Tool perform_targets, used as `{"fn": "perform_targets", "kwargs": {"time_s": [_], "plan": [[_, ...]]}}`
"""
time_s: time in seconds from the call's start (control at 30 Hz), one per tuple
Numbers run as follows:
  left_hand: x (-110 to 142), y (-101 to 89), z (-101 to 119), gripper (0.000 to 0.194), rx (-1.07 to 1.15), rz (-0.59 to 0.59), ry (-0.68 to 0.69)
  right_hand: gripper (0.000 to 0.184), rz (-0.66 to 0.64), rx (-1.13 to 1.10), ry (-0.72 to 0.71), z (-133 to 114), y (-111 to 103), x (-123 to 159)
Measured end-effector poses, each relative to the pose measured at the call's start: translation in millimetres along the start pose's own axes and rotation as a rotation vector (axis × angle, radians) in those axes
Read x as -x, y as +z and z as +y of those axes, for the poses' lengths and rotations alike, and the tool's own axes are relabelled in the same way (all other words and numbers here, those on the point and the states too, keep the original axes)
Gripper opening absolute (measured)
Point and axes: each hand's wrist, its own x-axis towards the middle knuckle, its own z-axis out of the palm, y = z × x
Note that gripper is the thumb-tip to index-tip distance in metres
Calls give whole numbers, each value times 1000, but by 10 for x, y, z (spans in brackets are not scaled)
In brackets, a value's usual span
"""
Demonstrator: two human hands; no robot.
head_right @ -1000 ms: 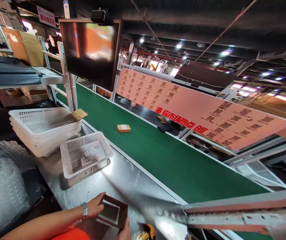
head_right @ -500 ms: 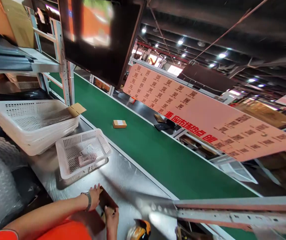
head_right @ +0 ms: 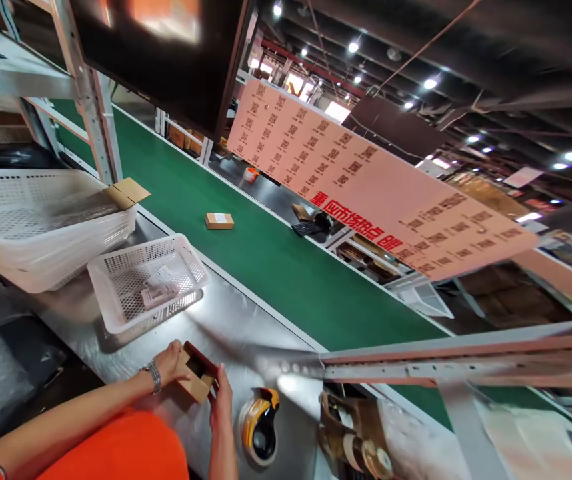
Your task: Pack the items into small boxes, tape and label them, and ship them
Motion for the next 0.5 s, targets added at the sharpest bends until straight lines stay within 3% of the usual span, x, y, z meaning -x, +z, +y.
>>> {"fn": "perform_targets", "kwargs": {"time_s": [0.1,0.17,0.33,0.43,0.5], "plan": [[6,35,-146,90,66,62,-11,85,59,-59,-4,76,30,26],[-2,43,-218,79,132,87,-15,84,49,-77,-42,163,29,50],[-50,16,-275,54,526,-31,-170,90,24,-83,-129,274,27,62],[-79,-14,-251,53,554,-40,-213,99,-13,34,-157,213,-66,48],[-102,-30,-234,53,546,-39,-224,99,112,200,-280,181,-252,61]]}}
